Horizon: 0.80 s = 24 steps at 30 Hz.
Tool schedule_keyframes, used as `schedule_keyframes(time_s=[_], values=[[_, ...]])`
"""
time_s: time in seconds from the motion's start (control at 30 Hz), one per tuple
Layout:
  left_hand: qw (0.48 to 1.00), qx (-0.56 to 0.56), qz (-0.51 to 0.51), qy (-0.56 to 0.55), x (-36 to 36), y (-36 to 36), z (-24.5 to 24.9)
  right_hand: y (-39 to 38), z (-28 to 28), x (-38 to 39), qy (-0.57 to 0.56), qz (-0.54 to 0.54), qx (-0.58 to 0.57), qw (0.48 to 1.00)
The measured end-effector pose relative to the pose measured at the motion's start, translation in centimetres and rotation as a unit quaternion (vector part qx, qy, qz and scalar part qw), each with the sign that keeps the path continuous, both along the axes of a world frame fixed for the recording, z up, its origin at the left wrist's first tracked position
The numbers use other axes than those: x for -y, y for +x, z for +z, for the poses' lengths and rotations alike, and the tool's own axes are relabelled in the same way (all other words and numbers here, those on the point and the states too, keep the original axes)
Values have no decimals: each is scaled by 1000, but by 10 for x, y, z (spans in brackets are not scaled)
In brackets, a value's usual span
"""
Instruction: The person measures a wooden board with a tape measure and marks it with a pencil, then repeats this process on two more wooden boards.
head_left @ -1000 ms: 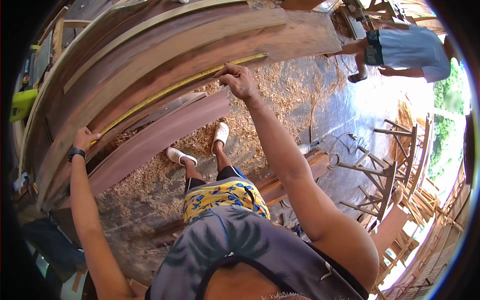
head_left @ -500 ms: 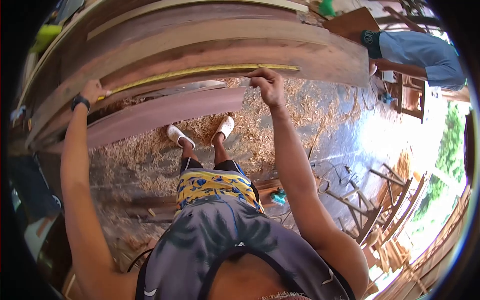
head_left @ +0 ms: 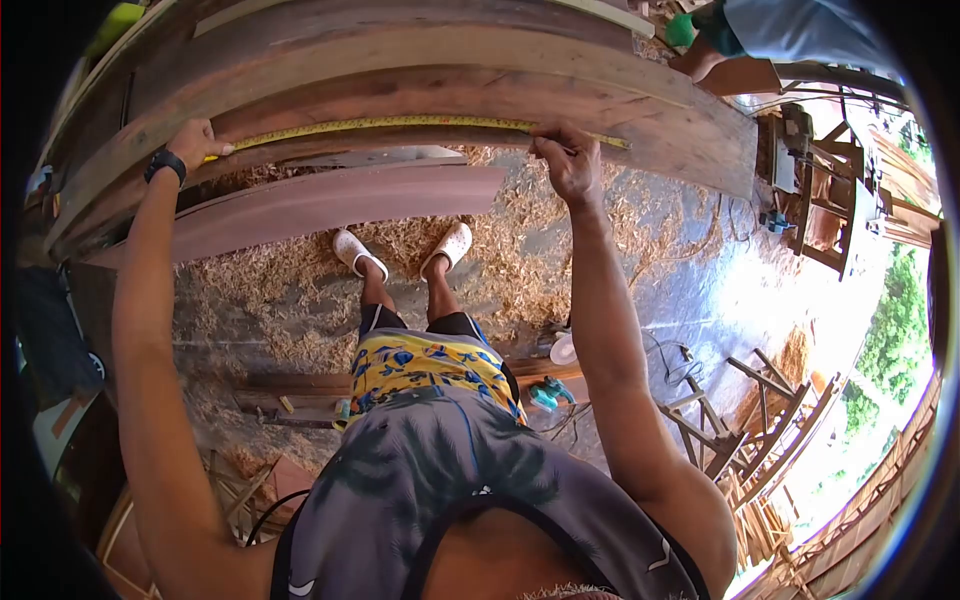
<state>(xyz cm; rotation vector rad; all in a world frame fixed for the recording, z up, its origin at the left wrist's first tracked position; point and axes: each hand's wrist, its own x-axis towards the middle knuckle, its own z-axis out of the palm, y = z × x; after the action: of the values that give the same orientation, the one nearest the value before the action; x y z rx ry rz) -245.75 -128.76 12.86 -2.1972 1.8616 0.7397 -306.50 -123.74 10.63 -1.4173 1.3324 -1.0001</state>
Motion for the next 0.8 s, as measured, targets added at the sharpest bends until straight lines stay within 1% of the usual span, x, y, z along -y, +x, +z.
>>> schedule_keyframes(time_s=[0.07, 0.2, 0.4, 0.47, 0.7, 0.8], values=[[1000, -6, 0, -3, 0, 1, -2, 3, 0, 0, 1, -3, -41, 999], [1000, -13, 12, 5, 0, -1, 3, 2, -3, -1, 8, -2, -25, 1000], [1000, -1, 5, 4, 0, -4, 5, 1, -4, 4, -10, 20, -60, 998], [1000, -6, 6, 4, 1, -2, 2, 2, 0, 4, -22, 37, -94, 995], [1000, -11, 11, -1, 0, -2, 1, 9, 8, 2, -21, 30, -101, 994], [1000, -7, 3, -1, 1, -1, 0, 7, 5, 3, -38, 29, -105, 993]])
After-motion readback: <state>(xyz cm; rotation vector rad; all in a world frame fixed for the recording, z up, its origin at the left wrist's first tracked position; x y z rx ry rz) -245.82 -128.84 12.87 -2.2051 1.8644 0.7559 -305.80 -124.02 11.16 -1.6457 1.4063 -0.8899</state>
